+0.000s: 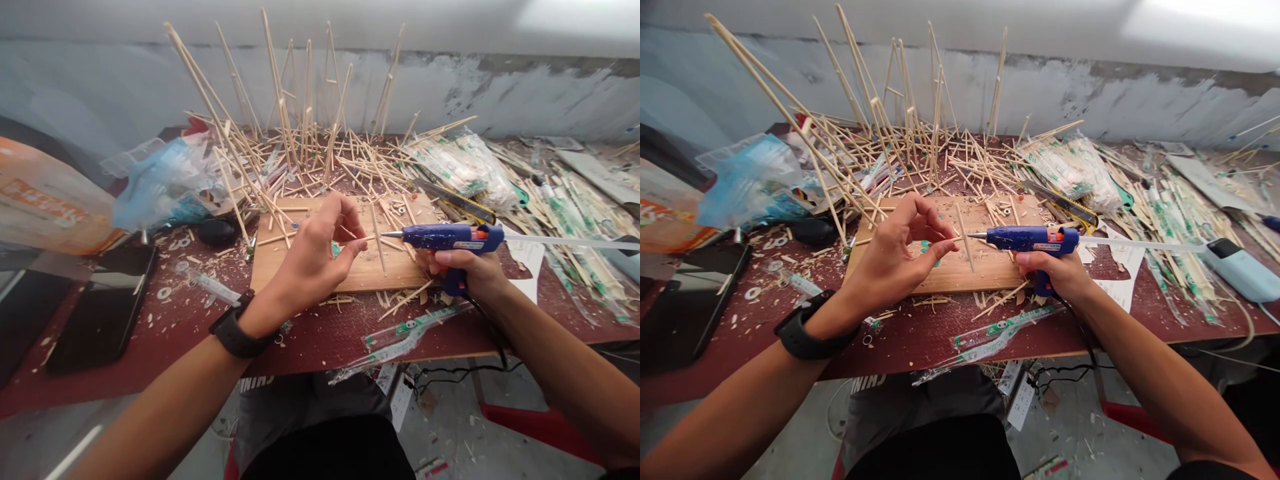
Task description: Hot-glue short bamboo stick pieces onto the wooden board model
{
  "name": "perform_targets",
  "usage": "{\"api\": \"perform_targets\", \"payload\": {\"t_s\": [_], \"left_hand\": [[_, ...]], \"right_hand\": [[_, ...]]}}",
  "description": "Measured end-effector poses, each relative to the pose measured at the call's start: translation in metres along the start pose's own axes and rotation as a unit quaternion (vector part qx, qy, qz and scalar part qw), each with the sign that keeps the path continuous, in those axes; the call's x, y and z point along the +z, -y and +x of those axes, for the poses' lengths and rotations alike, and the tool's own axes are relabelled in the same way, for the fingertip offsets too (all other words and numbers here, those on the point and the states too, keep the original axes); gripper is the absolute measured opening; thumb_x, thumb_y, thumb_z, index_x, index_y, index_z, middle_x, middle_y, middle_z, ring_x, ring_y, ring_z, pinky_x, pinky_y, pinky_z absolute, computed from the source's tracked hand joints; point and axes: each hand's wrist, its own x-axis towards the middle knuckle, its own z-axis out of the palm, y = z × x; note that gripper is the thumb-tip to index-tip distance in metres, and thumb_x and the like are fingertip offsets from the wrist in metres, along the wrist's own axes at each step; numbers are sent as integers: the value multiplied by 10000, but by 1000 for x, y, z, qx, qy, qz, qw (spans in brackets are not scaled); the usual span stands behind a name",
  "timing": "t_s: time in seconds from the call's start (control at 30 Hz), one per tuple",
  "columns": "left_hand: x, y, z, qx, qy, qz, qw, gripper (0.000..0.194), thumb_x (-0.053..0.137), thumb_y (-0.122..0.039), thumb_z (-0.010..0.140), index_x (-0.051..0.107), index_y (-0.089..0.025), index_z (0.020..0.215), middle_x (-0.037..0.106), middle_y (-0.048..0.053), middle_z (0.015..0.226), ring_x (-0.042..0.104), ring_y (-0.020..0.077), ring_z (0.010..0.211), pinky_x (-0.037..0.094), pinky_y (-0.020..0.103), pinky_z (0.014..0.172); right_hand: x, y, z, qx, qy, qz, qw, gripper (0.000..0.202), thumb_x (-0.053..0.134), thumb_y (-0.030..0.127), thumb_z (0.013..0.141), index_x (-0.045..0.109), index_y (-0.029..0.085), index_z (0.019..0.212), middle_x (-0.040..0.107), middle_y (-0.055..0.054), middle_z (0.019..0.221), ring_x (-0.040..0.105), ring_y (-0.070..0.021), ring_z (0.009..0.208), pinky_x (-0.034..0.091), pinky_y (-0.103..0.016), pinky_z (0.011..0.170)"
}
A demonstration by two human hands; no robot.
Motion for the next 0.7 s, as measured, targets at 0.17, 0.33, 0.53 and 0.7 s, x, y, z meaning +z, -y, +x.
{"api": "perform_targets", "payload": {"t_s": [0.17, 0.33, 0.53, 0.7], "left_hand": [[0, 0, 0, 1, -2, 2, 1000, 252, 640, -83, 880, 467, -249, 960, 682, -17, 927, 715, 134, 837, 671, 305, 789], [0, 0, 1, -1, -3, 0, 1000, 252, 640, -86, 878, 467, -249, 959, 684, -19, 920, 719, 129, 824, 671, 298, 780], [-1, -2, 0, -5, 0, -4, 1000, 241, 637, -98, 890, 465, -250, 959, 682, -17, 932, 719, 136, 842, 673, 312, 799], [-1, -1, 0, -15, 1, -19, 1000, 234, 640, -112, 895, 462, -251, 957, 678, -18, 935, 721, 138, 837, 659, 327, 805]], "right_hand": [[-2, -2, 0, 6, -8, -4, 1000, 310, 848, 479, 649, 671, 253, 532, 582, -22, 542, 589, -177, 556, 490, -333, 525], [-4, -6, 1, -11, 1, -5, 1000, 310, 843, 486, 673, 675, 254, 555, 583, -19, 558, 565, -175, 550, 478, -352, 528], [-3, -6, 1, -26, 14, 3, 1000, 292, 832, 462, 702, 686, 247, 570, 584, -21, 570, 556, -167, 559, 478, -351, 554], [-6, -6, 2, -35, 28, -5, 999, 325, 854, 470, 718, 699, 229, 564, 615, -35, 597, 579, -162, 573, 481, -335, 546]]}}
